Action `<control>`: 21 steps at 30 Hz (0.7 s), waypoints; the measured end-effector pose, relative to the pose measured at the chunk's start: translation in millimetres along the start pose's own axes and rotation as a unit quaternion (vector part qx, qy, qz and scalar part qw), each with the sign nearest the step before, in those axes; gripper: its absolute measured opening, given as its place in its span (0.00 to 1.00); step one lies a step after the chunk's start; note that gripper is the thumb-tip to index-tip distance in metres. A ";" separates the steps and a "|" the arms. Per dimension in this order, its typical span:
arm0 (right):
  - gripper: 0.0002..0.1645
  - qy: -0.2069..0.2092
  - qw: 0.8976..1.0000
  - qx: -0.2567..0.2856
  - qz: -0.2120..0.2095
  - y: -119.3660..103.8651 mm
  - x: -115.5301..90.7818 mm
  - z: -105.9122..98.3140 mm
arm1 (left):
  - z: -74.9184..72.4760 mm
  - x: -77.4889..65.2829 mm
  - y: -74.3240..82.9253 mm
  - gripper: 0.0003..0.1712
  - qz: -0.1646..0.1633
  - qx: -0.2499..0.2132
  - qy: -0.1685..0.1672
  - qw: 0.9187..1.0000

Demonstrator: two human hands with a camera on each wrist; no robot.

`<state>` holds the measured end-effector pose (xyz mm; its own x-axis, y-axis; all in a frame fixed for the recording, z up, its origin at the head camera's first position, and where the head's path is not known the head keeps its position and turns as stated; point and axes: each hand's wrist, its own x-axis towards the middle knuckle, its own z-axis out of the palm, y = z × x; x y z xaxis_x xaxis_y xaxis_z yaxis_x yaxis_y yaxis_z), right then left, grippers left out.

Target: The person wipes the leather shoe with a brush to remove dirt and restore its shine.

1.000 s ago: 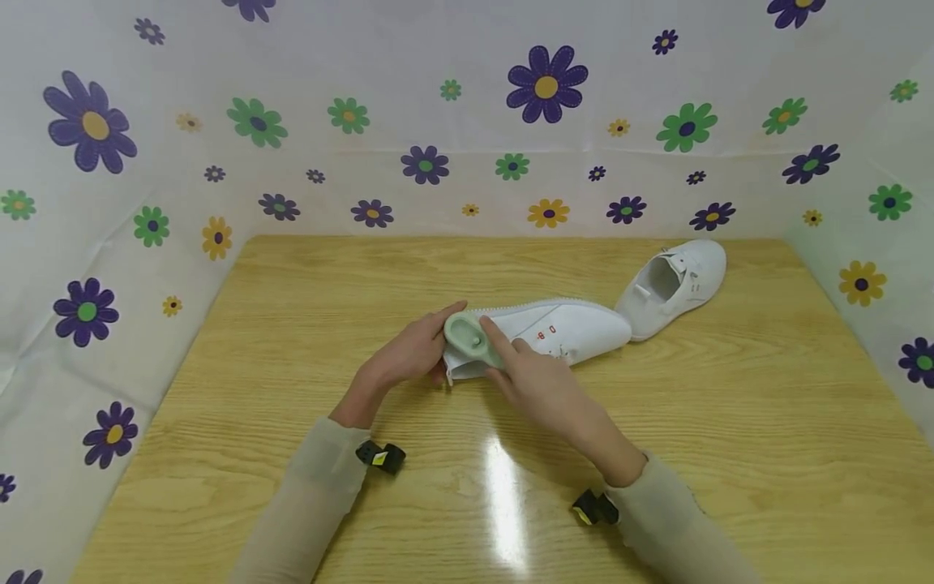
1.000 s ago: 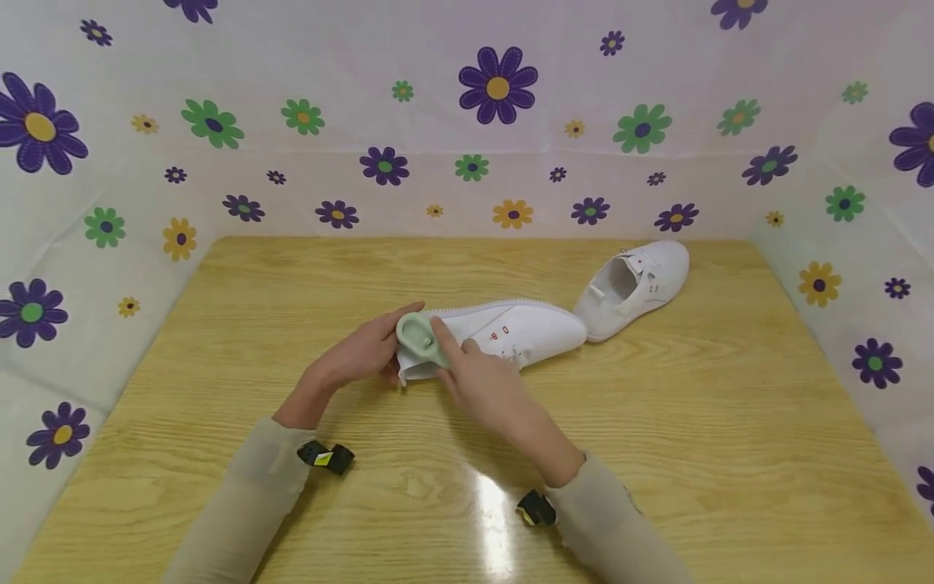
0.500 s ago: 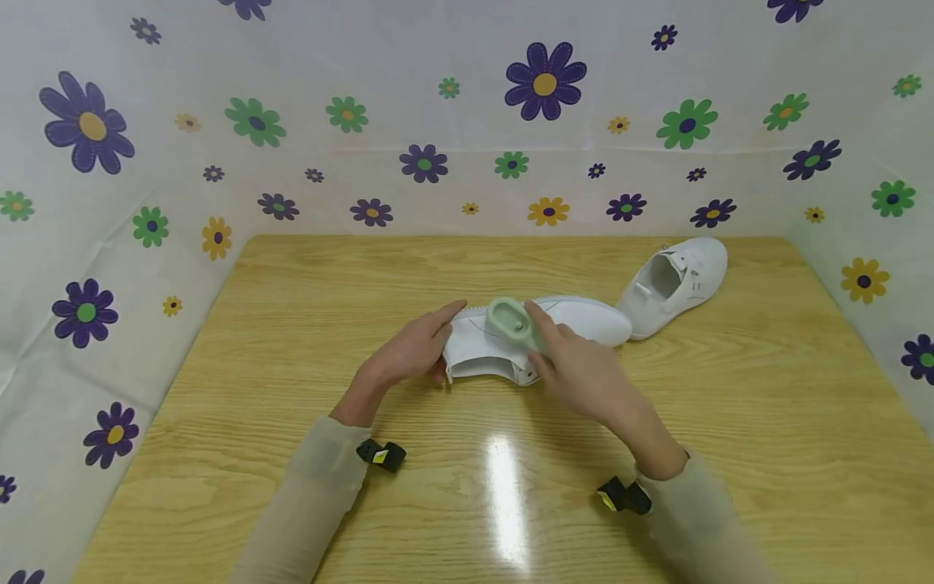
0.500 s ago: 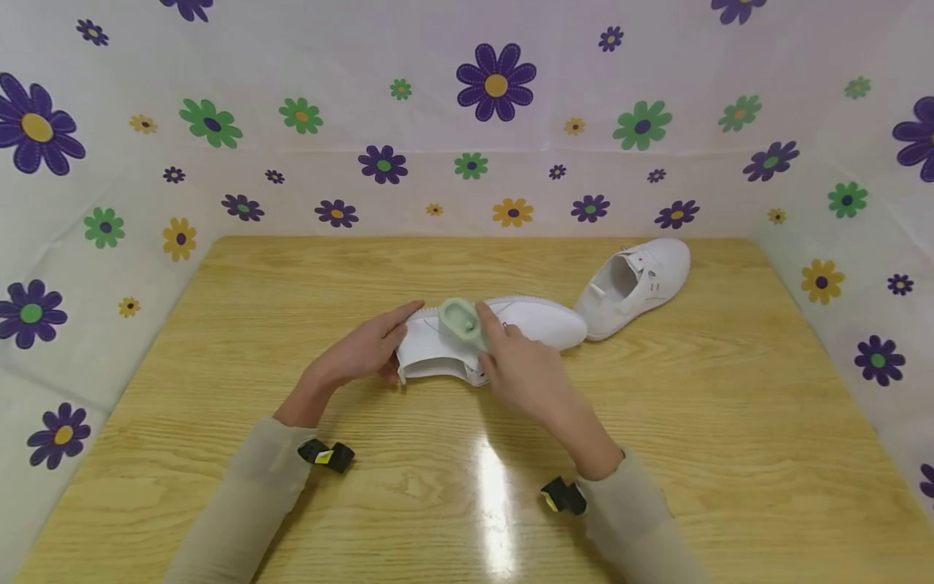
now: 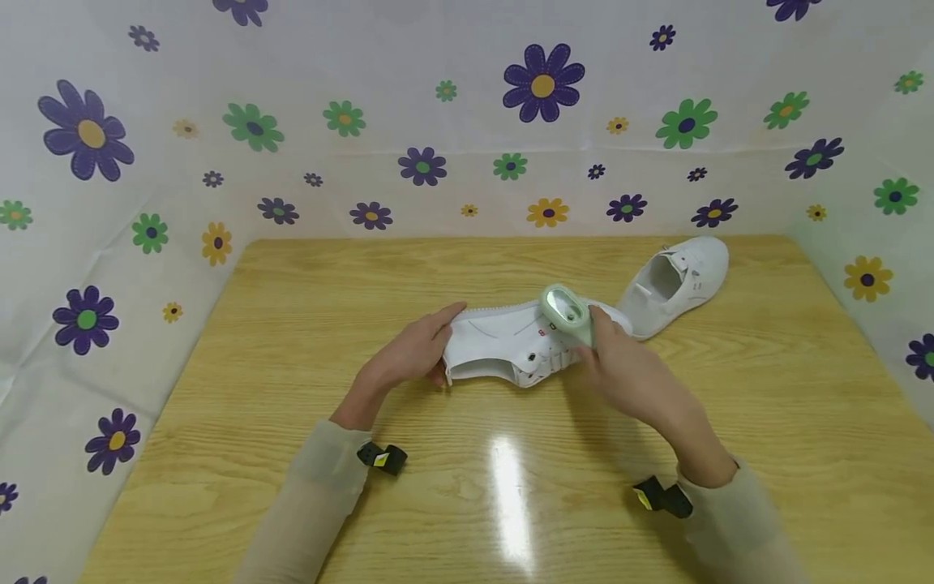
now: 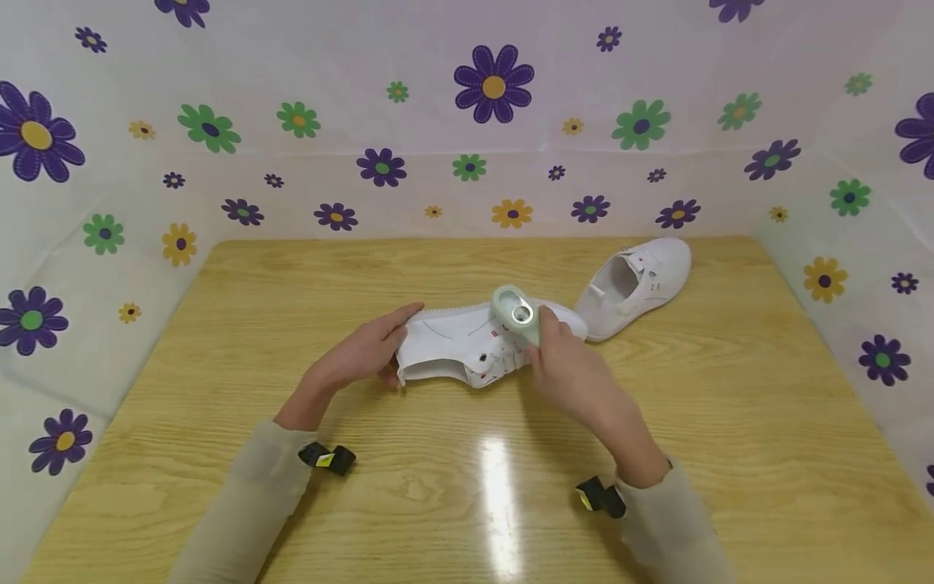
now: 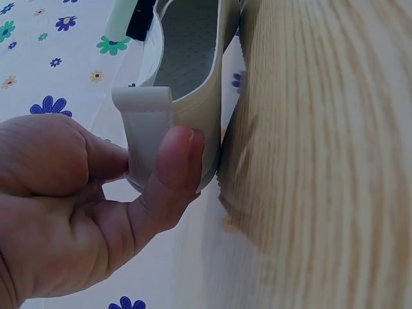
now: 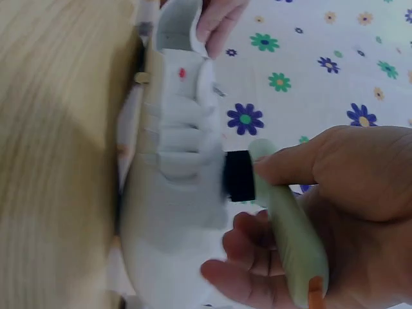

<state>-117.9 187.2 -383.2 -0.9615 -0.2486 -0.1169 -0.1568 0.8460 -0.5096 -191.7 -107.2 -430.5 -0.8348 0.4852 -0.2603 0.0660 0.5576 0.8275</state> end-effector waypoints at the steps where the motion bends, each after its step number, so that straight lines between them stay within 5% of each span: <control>1: 0.33 -0.001 1.000 -0.003 -0.001 0.7 -2.1 -1.4 | 0.4 -0.1 0.2 0.29 0.000 -0.003 -0.001 1.000; 13: 0.17 -0.048 0.997 -0.018 -0.063 1.9 -4.1 -0.3 | 0.9 1.8 1.2 0.29 -0.006 -0.014 0.007 1.000; 21: 0.21 -0.064 0.998 0.028 0.005 24.1 -10.8 -22.4 | 2.4 2.3 1.0 0.29 -0.005 -0.007 0.009 1.000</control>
<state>-116.4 220.8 -375.2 -0.9257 -0.3009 -0.2291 -0.1302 0.8222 -0.5541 -192.2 -103.9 -431.5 -0.8449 0.4675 -0.2601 0.0502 0.5532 0.8315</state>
